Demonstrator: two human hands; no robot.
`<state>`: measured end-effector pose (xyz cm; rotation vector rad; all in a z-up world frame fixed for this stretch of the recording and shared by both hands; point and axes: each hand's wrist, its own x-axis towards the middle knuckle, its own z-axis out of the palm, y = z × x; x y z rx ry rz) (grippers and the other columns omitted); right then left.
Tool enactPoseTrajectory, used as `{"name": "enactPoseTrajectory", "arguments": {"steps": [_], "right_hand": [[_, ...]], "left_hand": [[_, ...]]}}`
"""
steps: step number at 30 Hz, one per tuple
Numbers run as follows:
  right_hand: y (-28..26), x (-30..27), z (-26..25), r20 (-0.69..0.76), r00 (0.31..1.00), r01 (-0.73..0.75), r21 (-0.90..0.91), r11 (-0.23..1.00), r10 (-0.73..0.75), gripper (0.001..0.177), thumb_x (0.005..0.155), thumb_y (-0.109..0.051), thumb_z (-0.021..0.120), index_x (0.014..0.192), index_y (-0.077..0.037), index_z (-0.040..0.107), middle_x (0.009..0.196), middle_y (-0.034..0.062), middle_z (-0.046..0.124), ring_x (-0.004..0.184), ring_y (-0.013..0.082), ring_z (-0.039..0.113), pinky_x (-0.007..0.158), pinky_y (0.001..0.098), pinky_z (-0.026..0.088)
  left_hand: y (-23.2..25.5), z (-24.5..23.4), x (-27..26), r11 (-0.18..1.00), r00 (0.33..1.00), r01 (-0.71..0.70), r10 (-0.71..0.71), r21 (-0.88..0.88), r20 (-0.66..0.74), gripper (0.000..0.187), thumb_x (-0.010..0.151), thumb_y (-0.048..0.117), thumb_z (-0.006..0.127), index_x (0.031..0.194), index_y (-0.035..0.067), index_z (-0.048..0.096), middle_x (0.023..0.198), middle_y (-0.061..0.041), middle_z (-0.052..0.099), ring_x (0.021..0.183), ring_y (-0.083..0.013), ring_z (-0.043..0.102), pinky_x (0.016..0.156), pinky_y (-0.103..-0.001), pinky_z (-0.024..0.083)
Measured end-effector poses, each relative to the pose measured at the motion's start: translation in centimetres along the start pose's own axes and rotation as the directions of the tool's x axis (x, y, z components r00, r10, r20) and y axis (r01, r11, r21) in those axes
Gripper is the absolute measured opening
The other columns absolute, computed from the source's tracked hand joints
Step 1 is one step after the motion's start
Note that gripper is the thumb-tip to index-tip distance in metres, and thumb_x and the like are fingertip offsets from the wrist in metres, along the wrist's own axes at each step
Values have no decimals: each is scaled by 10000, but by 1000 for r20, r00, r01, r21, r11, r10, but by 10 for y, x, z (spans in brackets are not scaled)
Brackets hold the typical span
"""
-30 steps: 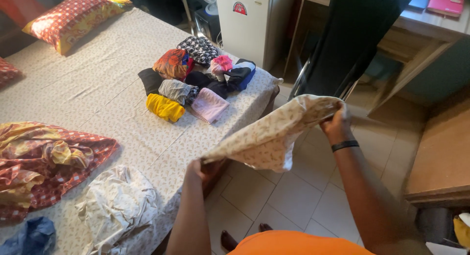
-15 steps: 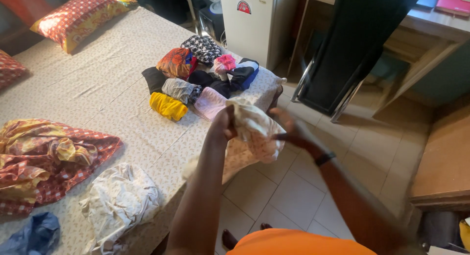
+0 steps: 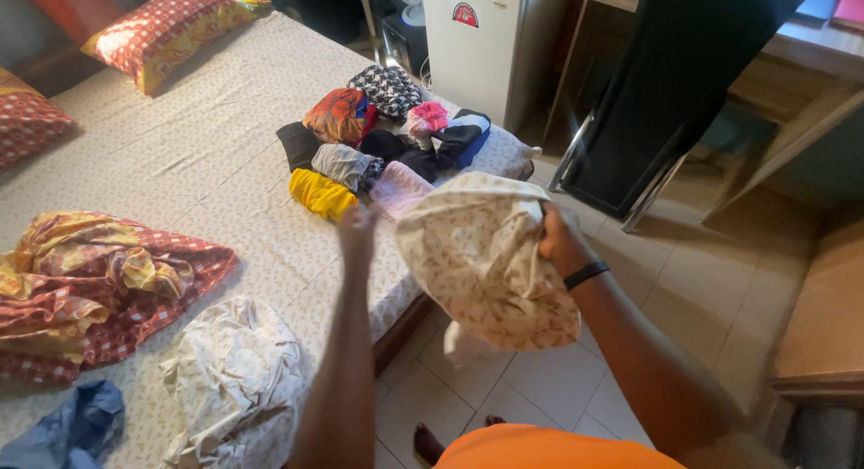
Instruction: Folding laundry and organizing it into a drawer in a bedroom.
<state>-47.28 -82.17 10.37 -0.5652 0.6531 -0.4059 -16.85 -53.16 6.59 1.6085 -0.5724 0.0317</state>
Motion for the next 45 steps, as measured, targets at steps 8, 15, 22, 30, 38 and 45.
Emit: {"name": "enactPoseTrajectory", "arguments": {"steps": [8,15,22,30,38,45], "right_hand": [[-10,-62,63,-8,996,88,39,995,-88,336,986,-280,498,1180,-65,667,1102,114,751,966,282,733,901,499,604],[-122,-111,16,-46,959,279,-44,959,-281,304,973,-216,527,1170,-31,665,1142,129,738,1020,300,722,942,509,592],[-106,-62,-109,-166,767,492,-469,734,-620,298,900,-90,640,1183,-3,612,1095,151,700,985,332,702,887,519,597],[14,-93,33,616,599,697,-716,-47,-511,548,826,-256,814,1277,-18,616,1167,132,700,995,261,684,824,401,575],[-8,-98,41,521,829,542,-838,65,-203,350,920,-244,752,1210,-50,738,1061,98,791,894,215,737,835,370,592],[-30,-107,67,481,862,506,-842,187,-161,379,912,-298,770,1175,-26,741,1036,98,770,877,195,705,806,353,576]], "left_hand": [[143,76,-145,811,909,-34,-218,584,356,1141,651,345,954,1555,81,311,1620,-267,165,1447,-477,253,1108,-549,299],[-54,40,-100,848,787,374,-504,374,355,368,938,236,655,1242,48,740,1112,-178,799,997,-312,755,904,-468,602],[92,23,-67,248,311,938,-296,-242,903,455,967,214,523,1355,-13,590,1247,-154,721,1117,-274,712,1029,-431,572],[146,66,-66,299,449,880,-270,-369,852,416,1062,373,514,1297,54,641,1154,-122,725,997,-252,699,890,-437,569],[75,3,-26,577,398,807,-380,-122,835,402,1025,417,603,1175,50,666,1065,-68,716,910,-188,671,798,-350,577],[105,59,-57,917,882,-398,380,8,277,564,801,286,864,1258,31,653,1240,-140,647,1085,-285,633,907,-390,534]]}}
